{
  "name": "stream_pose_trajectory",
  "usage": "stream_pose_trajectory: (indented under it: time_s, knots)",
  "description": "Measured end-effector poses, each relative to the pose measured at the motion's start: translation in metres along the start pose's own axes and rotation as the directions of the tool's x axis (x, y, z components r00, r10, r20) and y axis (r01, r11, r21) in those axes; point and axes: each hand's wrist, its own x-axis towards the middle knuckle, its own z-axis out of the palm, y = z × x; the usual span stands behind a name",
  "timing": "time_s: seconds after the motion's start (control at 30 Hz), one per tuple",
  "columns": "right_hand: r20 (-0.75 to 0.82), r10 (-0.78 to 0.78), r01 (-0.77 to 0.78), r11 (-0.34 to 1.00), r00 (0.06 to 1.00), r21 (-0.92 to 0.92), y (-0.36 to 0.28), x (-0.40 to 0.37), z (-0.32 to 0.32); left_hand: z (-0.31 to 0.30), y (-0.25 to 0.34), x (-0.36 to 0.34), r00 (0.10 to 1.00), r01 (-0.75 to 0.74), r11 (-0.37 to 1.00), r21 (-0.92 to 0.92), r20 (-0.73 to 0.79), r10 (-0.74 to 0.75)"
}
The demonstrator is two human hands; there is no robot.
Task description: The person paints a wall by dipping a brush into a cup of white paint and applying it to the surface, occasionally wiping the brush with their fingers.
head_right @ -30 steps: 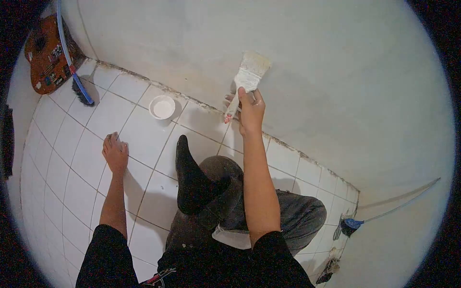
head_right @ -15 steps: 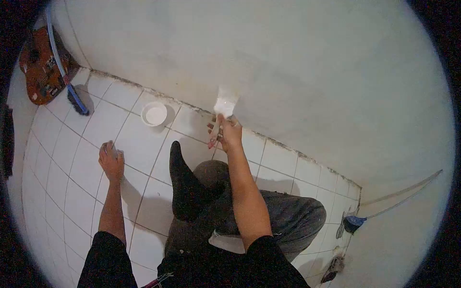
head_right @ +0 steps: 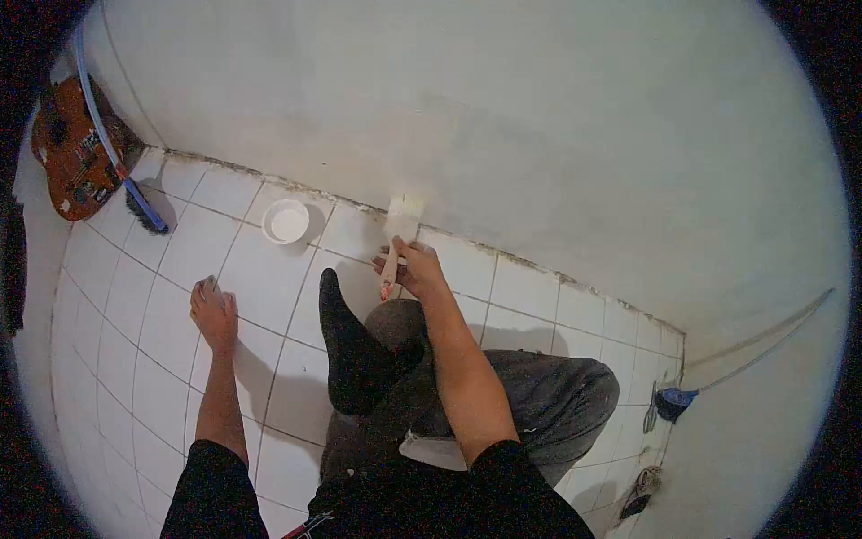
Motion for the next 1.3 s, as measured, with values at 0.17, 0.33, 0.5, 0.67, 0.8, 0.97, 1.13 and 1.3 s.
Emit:
stream_pose_trajectory:
  time_s: [0.17, 0.33, 0.5, 0.67, 0.8, 0.97, 1.13, 1.3]
  knots:
    - [-0.008, -0.092, 0.092, 0.993, 0.996, -0.072, 0.003, 0.002, 0.000, 0.001, -0.002, 0.000, 1.000, -0.007, 0.999, -0.037, -0.008, 0.007]
    - [0.106, -0.489, 0.483, 0.761, 0.866, -0.433, -0.011, -0.029, 0.039, -0.002, 0.000, 0.000, 1.000, -0.010, 1.000, -0.016, -0.004, 0.010]
    - [0.066, -0.736, 0.716, 0.628, 0.673, -0.304, -0.042, -0.035, 0.063, 0.005, -0.006, -0.001, 0.999, -0.037, 0.999, -0.025, -0.024, 0.037]
    - [0.035, -0.751, 0.720, 0.616, 0.659, -0.320, -0.076, -0.036, 0.059, 0.001, 0.000, 0.000, 1.000, -0.007, 1.000, -0.005, 0.013, 0.007]
    - [0.095, -0.620, 0.620, 0.736, 0.779, -0.273, -0.068, -0.021, 0.038, 0.002, 0.000, 0.001, 0.999, -0.007, 1.000, -0.001, 0.044, 0.007]
    - [0.063, -0.385, 0.389, 0.893, 0.921, -0.226, -0.024, 0.008, 0.010, 0.007, -0.002, 0.000, 1.000, -0.031, 0.999, 0.045, 0.006, 0.031]
    - [-0.005, -0.207, 0.203, 0.963, 0.978, -0.178, -0.008, 0.015, 0.006, 0.002, 0.006, 0.000, 0.999, -0.039, 0.999, 0.031, 0.003, 0.039]
    - [0.003, -0.029, 0.029, 0.993, 1.000, -0.115, 0.003, 0.019, -0.006, 0.000, 0.004, 0.000, 0.998, -0.030, 0.997, 0.070, 0.050, 0.026]
